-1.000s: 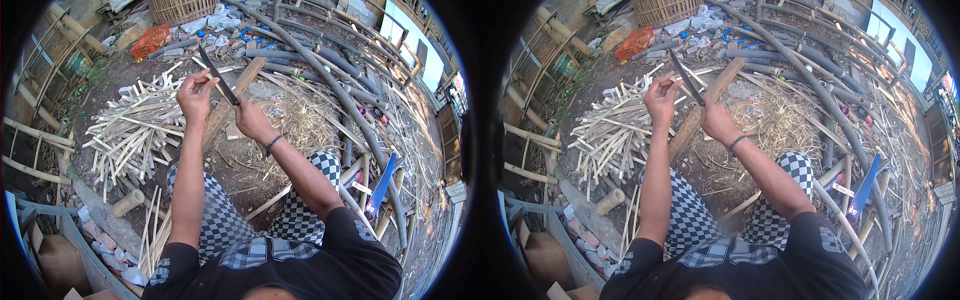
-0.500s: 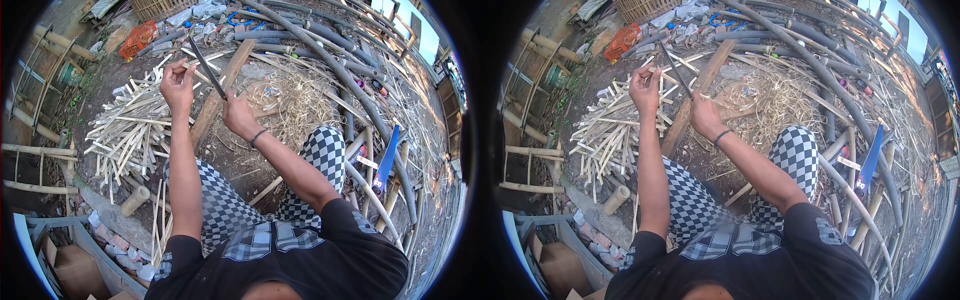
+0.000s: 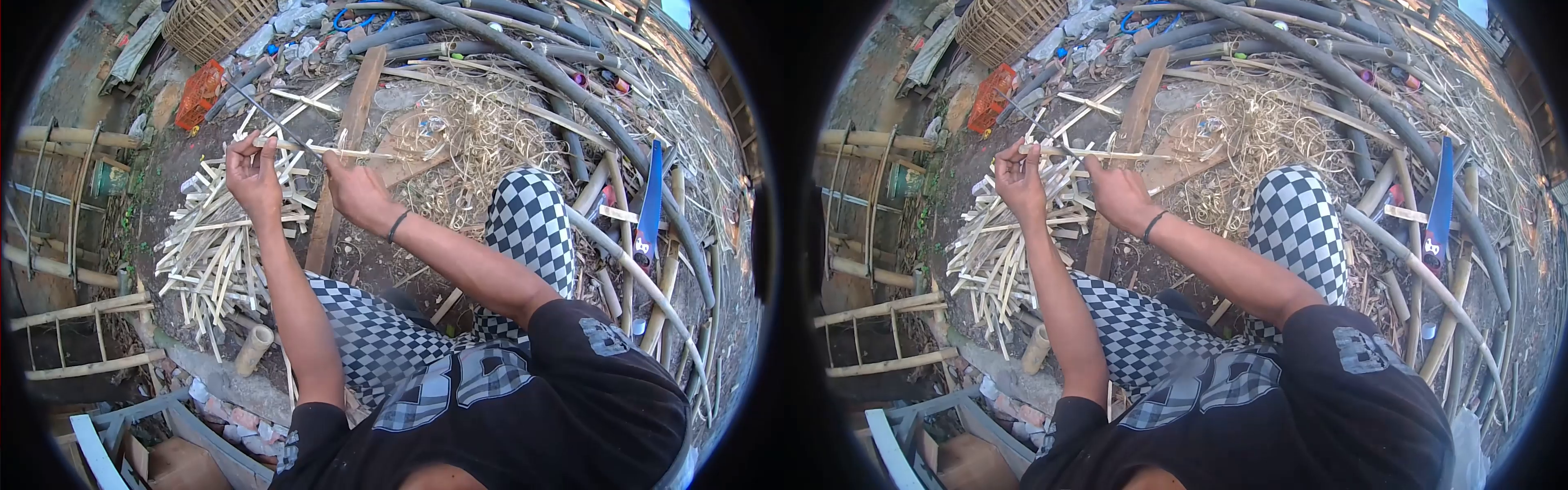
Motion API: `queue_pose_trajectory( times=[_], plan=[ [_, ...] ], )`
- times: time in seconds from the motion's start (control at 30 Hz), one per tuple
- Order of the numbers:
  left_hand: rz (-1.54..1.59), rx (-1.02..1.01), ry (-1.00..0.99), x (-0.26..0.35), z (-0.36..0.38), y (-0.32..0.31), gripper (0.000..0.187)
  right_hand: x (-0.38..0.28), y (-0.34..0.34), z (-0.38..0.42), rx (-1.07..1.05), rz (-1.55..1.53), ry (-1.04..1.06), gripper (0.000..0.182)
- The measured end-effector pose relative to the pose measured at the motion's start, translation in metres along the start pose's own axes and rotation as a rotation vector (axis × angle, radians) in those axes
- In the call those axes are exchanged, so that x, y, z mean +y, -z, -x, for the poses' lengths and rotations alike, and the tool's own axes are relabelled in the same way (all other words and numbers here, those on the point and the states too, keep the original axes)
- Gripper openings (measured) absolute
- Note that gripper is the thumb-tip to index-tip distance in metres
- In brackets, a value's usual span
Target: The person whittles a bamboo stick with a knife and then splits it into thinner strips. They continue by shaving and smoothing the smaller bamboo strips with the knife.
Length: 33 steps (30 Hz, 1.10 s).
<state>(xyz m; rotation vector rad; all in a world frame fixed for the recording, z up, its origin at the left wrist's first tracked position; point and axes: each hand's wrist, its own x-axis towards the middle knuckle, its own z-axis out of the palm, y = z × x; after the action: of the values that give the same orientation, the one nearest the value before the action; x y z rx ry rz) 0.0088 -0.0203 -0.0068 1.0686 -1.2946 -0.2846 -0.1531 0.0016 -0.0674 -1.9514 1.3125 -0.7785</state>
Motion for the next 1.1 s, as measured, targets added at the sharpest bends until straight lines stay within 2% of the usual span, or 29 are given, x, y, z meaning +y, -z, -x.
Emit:
queue_pose_trajectory(
  times=[0.07, 0.13, 0.2, 0.3, 0.43, 0.5, 0.63, 0.7, 0.77, 0.9, 1.03, 1.1],
  plan=[
    [-0.018, -0.023, 0.013, 0.000, 0.000, 0.000, 0.028, 0.018, -0.014, -0.009, 0.139, 0.013, 0.129, 0.023],
    [0.044, -0.041, -0.012, 0.000, 0.001, -0.003, 0.028, 0.076, -0.046, -0.015, 0.104, 0.049, 0.062, 0.023],
    [0.047, -0.044, -0.007, 0.003, 0.003, -0.003, 0.028, 0.106, -0.055, -0.018, 0.102, 0.080, -0.190, 0.025],
    [0.012, -0.029, -0.003, -0.003, 0.003, 0.002, 0.027, 0.111, -0.070, -0.027, 0.153, 0.102, -0.112, 0.027],
    [-0.038, -0.015, -0.005, -0.006, 0.001, 0.005, 0.027, 0.030, -0.016, -0.013, 0.014, 0.039, -0.151, 0.029],
    [-0.060, -0.019, -0.012, -0.007, -0.002, 0.003, 0.027, 0.011, -0.010, -0.008, 0.012, 0.008, 0.007, 0.031],
    [0.042, -0.040, 0.001, 0.000, -0.001, -0.002, 0.028, 0.083, -0.062, -0.008, 0.154, -0.027, 0.098, 0.026],
    [-0.003, -0.020, -0.004, -0.012, -0.005, 0.012, 0.027, 0.124, -0.070, -0.001, 0.011, 0.089, -0.238, 0.033],
    [-0.093, -0.012, -0.016, -0.031, -0.007, 0.027, 0.026, 0.133, -0.068, -0.002, 0.007, 0.119, -0.223, 0.034],
    [-0.118, -0.013, 0.022, -0.023, -0.003, 0.025, 0.026, 0.124, -0.076, -0.021, 0.067, 0.117, -0.173, 0.036],
    [-0.055, -0.004, -0.037, -0.011, -0.001, 0.009, 0.029, 0.038, -0.015, -0.007, -0.018, 0.125, -0.063, 0.038],
    [-0.046, -0.013, -0.004, -0.006, -0.001, 0.004, 0.029, 0.021, -0.009, -0.006, 0.000, 0.104, 0.098, 0.039]
  ],
)
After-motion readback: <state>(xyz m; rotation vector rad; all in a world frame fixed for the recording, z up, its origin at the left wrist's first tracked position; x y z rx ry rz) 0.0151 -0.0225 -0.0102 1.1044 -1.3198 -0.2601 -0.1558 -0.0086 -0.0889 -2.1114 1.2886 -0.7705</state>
